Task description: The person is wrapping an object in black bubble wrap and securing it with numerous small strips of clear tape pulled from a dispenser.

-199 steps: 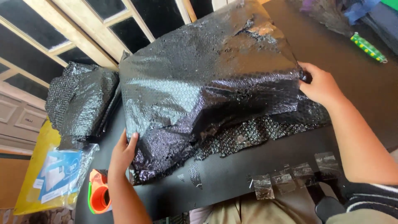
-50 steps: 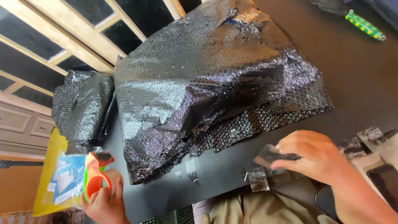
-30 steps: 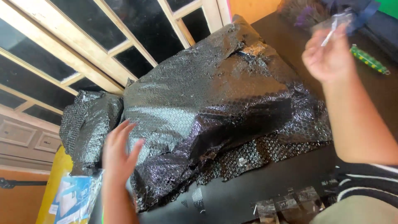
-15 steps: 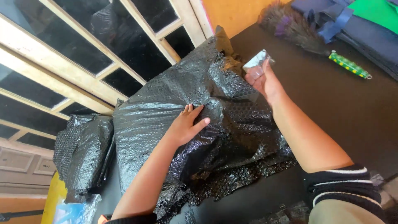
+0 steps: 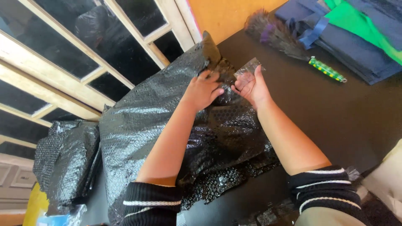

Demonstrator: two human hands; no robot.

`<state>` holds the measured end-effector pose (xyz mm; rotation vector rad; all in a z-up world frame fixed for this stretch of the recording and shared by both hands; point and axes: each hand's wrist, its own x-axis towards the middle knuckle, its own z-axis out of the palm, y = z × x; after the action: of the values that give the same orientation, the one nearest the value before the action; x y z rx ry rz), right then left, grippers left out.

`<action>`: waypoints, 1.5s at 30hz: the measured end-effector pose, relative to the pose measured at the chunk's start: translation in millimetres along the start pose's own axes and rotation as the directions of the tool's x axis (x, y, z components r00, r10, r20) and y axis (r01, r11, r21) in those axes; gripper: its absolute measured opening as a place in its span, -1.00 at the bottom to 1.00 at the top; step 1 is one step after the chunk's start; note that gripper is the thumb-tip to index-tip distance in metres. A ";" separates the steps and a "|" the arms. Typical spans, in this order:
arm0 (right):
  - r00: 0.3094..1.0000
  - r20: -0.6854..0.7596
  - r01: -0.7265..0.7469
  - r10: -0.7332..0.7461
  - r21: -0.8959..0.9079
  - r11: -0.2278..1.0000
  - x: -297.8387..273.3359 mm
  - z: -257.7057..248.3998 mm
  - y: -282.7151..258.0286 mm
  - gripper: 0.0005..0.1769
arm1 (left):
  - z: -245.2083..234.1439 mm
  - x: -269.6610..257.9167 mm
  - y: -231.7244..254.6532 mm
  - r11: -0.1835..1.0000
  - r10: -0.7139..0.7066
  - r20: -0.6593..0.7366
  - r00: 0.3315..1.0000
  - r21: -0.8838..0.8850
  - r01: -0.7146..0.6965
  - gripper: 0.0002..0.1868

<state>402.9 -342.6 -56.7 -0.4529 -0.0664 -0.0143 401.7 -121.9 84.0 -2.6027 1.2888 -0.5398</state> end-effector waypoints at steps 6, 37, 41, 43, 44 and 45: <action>1.000 -0.002 0.014 -0.013 0.162 0.987 -15.2 39.9 -22.3 -0.35 | 49.4 -15.9 -13.7 0.994 -0.098 0.040 0.994 -0.039 0.099 -0.44; 0.980 -0.195 0.075 -0.039 0.183 0.980 4.8 55.9 31.7 -0.38 | -92.1 -47.6 16.0 0.480 -0.479 -0.026 0.877 -0.844 0.238 -0.84; 0.972 -0.235 0.074 0.004 0.322 0.944 13.2 38.1 35.4 -0.25 | -64.3 -36.9 19.1 0.577 -0.449 -0.155 0.880 -0.802 0.154 -0.89; 0.974 -0.228 0.085 -0.004 0.344 0.935 21.3 29.6 35.2 -0.23 | -17.0 -25.6 19.0 0.654 -0.406 -0.188 0.894 -0.743 0.141 -0.92; 0.975 -0.222 0.090 -0.009 0.360 0.929 25.5 25.2 35.0 -0.20 | 6.9 -19.8 18.6 0.721 -0.367 -0.218 0.904 -0.681 0.129 -0.90; 0.975 -0.222 0.095 -0.014 0.360 0.928 40.0 8.0 41.1 -0.20 | 20.6 -18.9 25.6 0.722 -0.363 -0.220 0.905 -0.681 0.124 -0.90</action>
<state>443.5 -302.1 -64.7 -0.0696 0.1317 -0.1045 380.8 -122.1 52.4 -3.4368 1.4332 -0.7105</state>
